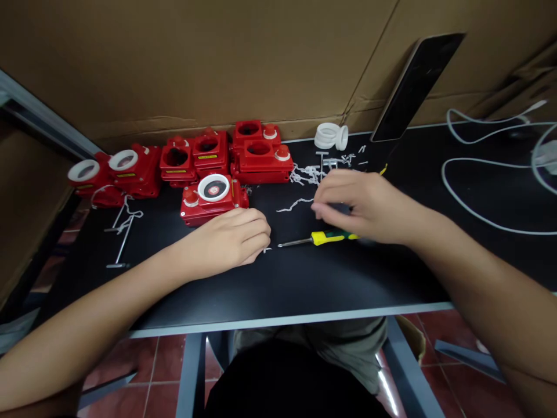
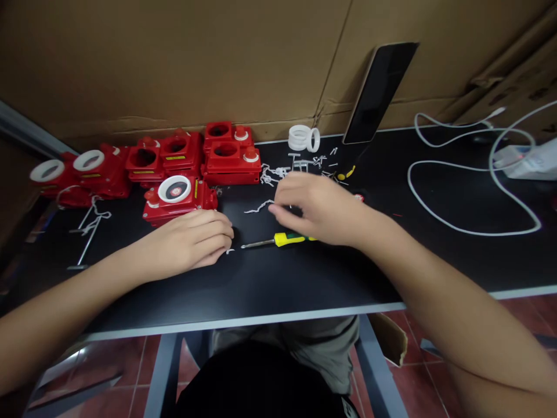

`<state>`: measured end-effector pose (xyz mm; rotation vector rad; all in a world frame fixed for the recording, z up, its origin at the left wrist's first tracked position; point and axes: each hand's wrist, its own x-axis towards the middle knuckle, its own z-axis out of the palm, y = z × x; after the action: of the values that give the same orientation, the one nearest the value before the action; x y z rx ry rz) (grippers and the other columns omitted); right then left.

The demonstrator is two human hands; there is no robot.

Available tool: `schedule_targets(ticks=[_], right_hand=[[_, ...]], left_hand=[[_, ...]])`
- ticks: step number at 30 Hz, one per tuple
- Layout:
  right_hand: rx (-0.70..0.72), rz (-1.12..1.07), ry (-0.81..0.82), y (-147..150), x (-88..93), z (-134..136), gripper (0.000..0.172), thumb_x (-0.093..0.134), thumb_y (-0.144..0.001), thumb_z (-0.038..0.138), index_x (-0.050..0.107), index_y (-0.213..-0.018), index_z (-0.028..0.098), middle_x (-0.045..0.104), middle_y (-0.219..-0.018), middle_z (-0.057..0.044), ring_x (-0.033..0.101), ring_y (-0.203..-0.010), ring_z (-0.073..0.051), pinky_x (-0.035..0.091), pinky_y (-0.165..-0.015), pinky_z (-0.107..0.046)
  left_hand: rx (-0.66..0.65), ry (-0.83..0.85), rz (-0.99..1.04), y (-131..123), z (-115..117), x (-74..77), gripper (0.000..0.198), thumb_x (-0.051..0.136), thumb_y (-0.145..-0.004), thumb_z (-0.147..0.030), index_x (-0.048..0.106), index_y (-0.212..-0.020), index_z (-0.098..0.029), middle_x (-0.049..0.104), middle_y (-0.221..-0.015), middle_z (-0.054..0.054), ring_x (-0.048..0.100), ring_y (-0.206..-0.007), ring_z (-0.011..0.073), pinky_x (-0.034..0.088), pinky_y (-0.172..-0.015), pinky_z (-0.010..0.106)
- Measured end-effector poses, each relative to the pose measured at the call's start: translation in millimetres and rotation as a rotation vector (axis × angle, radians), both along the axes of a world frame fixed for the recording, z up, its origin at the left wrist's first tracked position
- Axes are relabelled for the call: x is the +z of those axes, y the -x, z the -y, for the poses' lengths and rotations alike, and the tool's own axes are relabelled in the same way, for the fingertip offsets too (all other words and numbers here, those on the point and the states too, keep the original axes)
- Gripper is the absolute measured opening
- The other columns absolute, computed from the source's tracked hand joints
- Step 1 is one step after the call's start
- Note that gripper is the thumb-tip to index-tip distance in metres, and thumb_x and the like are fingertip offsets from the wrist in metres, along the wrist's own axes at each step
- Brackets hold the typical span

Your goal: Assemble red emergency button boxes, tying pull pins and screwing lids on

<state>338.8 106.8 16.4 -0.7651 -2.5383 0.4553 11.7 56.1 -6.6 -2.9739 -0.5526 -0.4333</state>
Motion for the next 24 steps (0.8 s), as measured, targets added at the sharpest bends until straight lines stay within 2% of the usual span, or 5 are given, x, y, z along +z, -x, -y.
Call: schedule_targets(ticks=[7,10,15,20,24], right_hand=[[-0.6,-0.318,-0.181,-47,20.8,-38,0.026,0.061,-0.103,0.032,0.074,-0.081,0.025,0.081,-0.087,-0.012,0.076,-0.085,-0.029,0.056,-0.084,-0.046],[-0.715,-0.31,-0.11,-61,18.0,-50,0.026,0.057,-0.111,0.04,0.075,-0.097,0.027,0.084,-0.098,-0.014,0.076,-0.083,-0.03,0.058,-0.08,-0.048],[-0.582,0.031,-0.033,-62,-0.8,-58,0.022,0.061,-0.107,0.035,0.082,-0.104,0.026,0.085,-0.114,-0.015,0.077,-0.1,-0.031,0.061,-0.096,-0.052],[-0.362,0.185,0.006,-54,-23.0,-62,0.026,0.064,-0.095,0.03,0.088,-0.102,0.024,0.084,-0.105,-0.009,0.072,-0.08,-0.024,0.06,-0.084,-0.043],[-0.278,0.169,-0.023,-50,-31.1,-63,0.031,0.064,-0.096,0.03,0.09,-0.112,0.026,0.082,-0.109,-0.009,0.073,-0.082,-0.025,0.06,-0.084,-0.043]], left_hand=[[0.091,-0.035,0.089,2,3,-2.9,0.027,0.047,-0.099,-0.004,0.057,-0.089,-0.026,0.062,-0.083,0.003,0.058,-0.074,0.0227,0.052,-0.064,0.036],[0.118,-0.07,0.127,3,4,-1.0,0.025,0.046,-0.092,-0.003,0.053,-0.087,-0.026,0.057,-0.079,0.002,0.052,-0.065,0.0207,0.043,-0.055,0.035],[0.156,-0.151,0.123,2,7,4.6,0.022,0.05,-0.101,-0.009,0.058,-0.088,-0.024,0.063,-0.076,-0.002,0.054,-0.059,0.0163,0.042,-0.052,0.031],[0.162,-0.131,0.127,0,10,3.6,0.024,0.054,-0.12,-0.017,0.071,-0.103,-0.019,0.076,-0.084,-0.002,0.07,-0.065,0.0127,0.052,-0.058,0.026],[0.156,-0.143,0.146,0,12,2.5,0.024,0.055,-0.124,-0.022,0.074,-0.11,-0.018,0.081,-0.087,-0.002,0.074,-0.068,0.0117,0.056,-0.062,0.026]])
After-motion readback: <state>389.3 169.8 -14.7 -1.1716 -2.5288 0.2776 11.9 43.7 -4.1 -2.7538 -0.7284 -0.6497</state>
